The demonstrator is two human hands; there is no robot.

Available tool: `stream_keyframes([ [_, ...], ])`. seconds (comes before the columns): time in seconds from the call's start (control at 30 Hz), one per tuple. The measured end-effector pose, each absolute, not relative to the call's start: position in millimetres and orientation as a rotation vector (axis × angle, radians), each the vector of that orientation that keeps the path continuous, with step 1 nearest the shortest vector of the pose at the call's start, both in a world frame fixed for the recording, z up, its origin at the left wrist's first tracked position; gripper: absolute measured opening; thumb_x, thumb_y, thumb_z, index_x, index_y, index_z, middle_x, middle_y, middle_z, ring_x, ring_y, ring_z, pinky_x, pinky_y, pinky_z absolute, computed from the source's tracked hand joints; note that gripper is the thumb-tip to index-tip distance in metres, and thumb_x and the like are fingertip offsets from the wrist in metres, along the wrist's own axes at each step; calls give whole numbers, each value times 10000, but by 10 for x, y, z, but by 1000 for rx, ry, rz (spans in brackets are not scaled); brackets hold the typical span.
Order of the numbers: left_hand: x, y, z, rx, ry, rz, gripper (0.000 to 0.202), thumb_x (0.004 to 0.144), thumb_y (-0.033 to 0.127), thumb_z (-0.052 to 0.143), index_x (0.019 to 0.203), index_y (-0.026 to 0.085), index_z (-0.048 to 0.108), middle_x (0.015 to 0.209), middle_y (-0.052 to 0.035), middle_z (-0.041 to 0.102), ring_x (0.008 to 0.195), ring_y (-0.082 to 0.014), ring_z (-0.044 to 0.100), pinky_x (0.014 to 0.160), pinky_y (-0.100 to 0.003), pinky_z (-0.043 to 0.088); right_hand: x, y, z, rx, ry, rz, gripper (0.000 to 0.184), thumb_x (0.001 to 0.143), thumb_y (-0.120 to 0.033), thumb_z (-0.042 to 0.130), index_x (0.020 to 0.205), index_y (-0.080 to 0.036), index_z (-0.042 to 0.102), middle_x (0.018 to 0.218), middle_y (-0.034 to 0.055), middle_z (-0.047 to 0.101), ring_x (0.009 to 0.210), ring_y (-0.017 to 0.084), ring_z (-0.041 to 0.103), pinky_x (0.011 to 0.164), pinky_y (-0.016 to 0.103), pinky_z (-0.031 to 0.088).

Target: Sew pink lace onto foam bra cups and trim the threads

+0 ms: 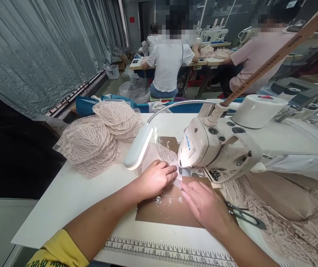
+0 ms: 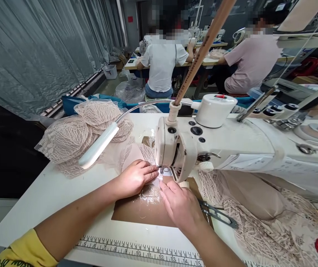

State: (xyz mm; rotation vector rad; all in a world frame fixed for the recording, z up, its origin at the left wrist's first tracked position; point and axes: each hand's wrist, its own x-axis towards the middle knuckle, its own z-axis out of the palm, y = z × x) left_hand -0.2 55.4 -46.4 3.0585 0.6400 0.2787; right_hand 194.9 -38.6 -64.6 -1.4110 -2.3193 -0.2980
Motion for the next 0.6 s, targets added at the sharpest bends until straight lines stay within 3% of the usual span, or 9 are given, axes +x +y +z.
stream_keyframes([
  [0.3, -33, 632, -531, 2949, 772, 409, 337, 897, 197, 455, 1214, 154, 559, 1303, -101, 552, 1084, -248, 504, 916, -395, 418, 1934, -363, -655, -1448, -2310, -340, 348, 951, -224, 386, 1081, -125, 693, 720, 46, 640, 549, 145, 554, 526, 289, 427],
  [0.6, -109, 591, -479, 2848, 853, 536, 438, 914, 443, 448, 1231, 160, 553, 1278, -148, 551, 1155, -284, 501, 964, -436, 413, 2009, -432, -605, -1482, -2313, -102, 340, 941, -246, 383, 1154, -157, 634, 845, 73, 678, 718, 184, 637, 652, 316, 523],
])
